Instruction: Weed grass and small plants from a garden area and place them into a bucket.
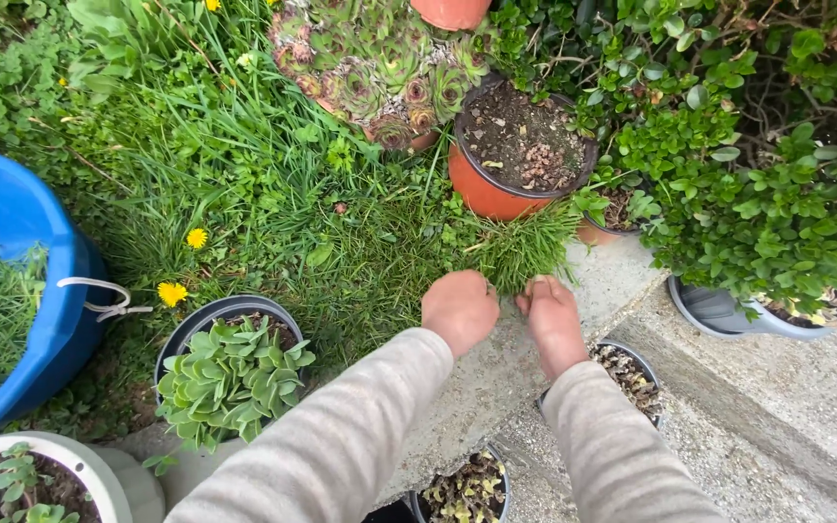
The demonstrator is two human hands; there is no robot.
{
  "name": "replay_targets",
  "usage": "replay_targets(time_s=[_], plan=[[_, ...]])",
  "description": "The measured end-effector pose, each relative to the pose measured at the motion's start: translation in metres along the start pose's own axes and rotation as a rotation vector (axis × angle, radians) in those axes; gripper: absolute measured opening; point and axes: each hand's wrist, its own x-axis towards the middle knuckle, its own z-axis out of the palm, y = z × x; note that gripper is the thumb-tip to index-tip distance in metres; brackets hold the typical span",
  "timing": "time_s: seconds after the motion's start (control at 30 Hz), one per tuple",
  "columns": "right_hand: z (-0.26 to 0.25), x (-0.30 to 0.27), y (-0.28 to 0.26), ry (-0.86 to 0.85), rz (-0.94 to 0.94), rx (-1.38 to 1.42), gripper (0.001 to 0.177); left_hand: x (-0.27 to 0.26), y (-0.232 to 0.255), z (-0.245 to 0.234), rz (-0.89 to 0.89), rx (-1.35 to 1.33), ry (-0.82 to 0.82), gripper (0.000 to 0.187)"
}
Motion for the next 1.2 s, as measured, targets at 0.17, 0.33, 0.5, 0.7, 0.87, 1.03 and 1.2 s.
replay_targets(time_s=[0.17, 0.33, 0.5, 0.7, 0.87, 1.03, 1.2], plan=[[-0.001, -0.038, -0.071, -0.054, 0.235, -0.085, 0.057, -0.067, 0.008, 0.025, 0.254, 0.190, -0.047, 0.024], [-0.002, -0.040, -0.088, -0.137, 0.254, -0.234, 0.071, -0.057, -0.039, 0.032, 0.074, 0.287, 0.007, 0.018], [0.000, -0.038, -0.094, -0.284, 0.143, -0.632, 0.108, -0.021, -0.050, 0.019, 0.008, 0.331, 0.202, 0.022], [0.004, -0.015, -0.050, -0.233, 0.067, -0.659, 0.066, -0.019, -0.012, -0.009, -0.044, 0.474, -0.070, 0.081], [0.006, -0.015, -0.042, -0.228, -0.024, -0.668, 0.068, 0.027, -0.044, 0.052, -0.039, 0.601, 0.035, 0.049], [0.004, -0.038, -0.062, -0.219, -0.068, -0.695, 0.065, 0.042, -0.078, 0.090, -0.003, 0.619, 0.089, 0.027], [0.007, -0.037, -0.056, -0.219, -0.051, -0.689, 0.065, 0.039, -0.084, 0.084, 0.061, 0.666, 0.048, 0.021]])
